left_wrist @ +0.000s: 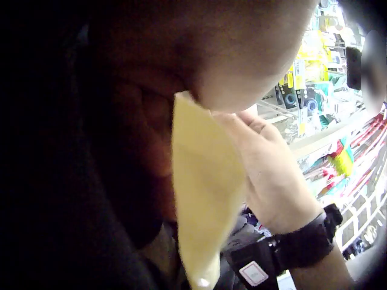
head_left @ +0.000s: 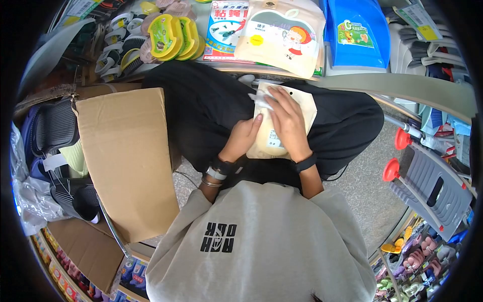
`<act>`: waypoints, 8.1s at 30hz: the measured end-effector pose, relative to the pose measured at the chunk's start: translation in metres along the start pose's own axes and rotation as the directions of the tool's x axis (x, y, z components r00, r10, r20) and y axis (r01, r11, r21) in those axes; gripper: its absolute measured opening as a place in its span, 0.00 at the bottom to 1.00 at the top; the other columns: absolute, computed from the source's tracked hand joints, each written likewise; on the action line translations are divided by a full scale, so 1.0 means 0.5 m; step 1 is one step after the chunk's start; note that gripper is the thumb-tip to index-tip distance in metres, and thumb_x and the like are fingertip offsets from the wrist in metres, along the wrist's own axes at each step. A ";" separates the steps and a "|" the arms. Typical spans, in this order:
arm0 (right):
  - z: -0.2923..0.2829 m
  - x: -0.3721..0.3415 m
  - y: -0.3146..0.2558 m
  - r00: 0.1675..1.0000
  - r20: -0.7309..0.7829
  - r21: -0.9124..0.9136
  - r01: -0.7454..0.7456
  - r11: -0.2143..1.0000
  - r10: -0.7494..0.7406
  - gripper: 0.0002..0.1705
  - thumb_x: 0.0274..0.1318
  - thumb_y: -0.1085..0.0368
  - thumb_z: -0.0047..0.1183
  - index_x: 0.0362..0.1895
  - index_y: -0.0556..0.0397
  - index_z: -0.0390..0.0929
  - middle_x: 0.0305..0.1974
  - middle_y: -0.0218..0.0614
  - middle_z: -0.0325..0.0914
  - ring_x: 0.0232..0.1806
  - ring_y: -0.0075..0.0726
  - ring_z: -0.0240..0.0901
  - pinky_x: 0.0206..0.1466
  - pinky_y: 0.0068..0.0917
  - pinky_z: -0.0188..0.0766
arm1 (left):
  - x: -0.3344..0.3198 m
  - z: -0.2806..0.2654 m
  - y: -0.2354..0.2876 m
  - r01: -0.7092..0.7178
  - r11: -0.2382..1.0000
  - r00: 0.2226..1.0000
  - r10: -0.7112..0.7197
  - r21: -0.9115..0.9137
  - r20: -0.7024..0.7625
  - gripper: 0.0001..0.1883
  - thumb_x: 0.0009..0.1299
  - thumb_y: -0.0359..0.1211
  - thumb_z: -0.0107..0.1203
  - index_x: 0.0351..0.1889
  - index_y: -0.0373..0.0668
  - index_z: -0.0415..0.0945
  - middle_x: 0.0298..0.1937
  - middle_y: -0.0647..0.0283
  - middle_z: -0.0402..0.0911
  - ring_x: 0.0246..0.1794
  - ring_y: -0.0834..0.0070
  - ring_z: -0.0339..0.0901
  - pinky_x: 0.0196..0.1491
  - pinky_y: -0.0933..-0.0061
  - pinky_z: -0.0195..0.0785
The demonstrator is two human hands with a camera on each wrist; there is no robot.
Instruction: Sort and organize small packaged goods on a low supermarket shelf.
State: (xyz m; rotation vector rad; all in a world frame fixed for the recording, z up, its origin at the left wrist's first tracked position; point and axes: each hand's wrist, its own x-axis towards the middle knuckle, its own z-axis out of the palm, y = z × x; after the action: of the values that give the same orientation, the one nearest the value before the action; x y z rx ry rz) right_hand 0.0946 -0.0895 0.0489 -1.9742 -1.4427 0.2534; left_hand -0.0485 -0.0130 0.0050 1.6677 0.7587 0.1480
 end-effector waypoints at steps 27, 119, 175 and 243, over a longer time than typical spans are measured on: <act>-0.081 -0.052 0.075 0.933 -0.066 0.021 -0.352 0.936 0.353 0.15 0.48 0.80 0.52 0.42 0.57 0.82 0.38 0.42 0.71 0.37 0.48 0.74 0.41 0.36 0.72 | 0.003 0.007 -0.011 -0.049 0.989 0.998 0.054 0.142 -0.032 0.26 0.79 0.42 0.37 0.27 0.31 0.74 0.22 0.40 0.73 0.24 0.44 0.73 0.28 0.52 0.65; -0.224 -0.174 0.046 0.738 -0.040 0.593 -0.525 0.610 0.673 0.10 0.57 0.78 0.46 0.43 0.60 0.73 0.40 0.30 0.74 0.43 0.23 0.71 0.49 0.20 0.66 | -0.029 -0.035 0.017 -0.109 0.906 0.987 0.051 -0.408 -0.150 0.18 0.76 0.38 0.48 0.46 0.29 0.76 0.38 0.62 0.84 0.38 0.81 0.77 0.40 0.77 0.71; -0.129 -0.077 -0.112 0.975 -0.220 -0.028 0.015 1.000 -0.020 0.21 0.47 0.78 0.58 0.49 0.53 0.81 0.45 0.37 0.74 0.46 0.43 0.71 0.51 0.35 0.67 | -0.064 -0.032 0.178 -0.208 0.539 0.915 -0.187 -0.817 -0.356 0.24 0.77 0.36 0.45 0.68 0.38 0.54 0.60 0.57 0.70 0.57 0.72 0.72 0.57 0.69 0.69; -0.114 0.166 0.061 0.804 -0.289 0.784 -0.113 0.610 0.520 0.24 0.67 0.54 0.48 0.52 0.65 0.71 0.43 0.37 0.77 0.45 0.25 0.69 0.50 0.24 0.66 | 0.225 -0.141 0.298 -0.466 0.885 0.773 0.413 0.010 -0.481 0.15 0.75 0.34 0.48 0.49 0.30 0.71 0.39 0.52 0.80 0.36 0.70 0.76 0.41 0.72 0.67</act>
State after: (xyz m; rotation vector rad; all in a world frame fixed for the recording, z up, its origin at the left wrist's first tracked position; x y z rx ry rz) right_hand 0.1783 -0.0426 0.0919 -1.4239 -0.4717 0.3884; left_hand 0.0633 0.1004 0.1250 1.6958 0.6809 0.9481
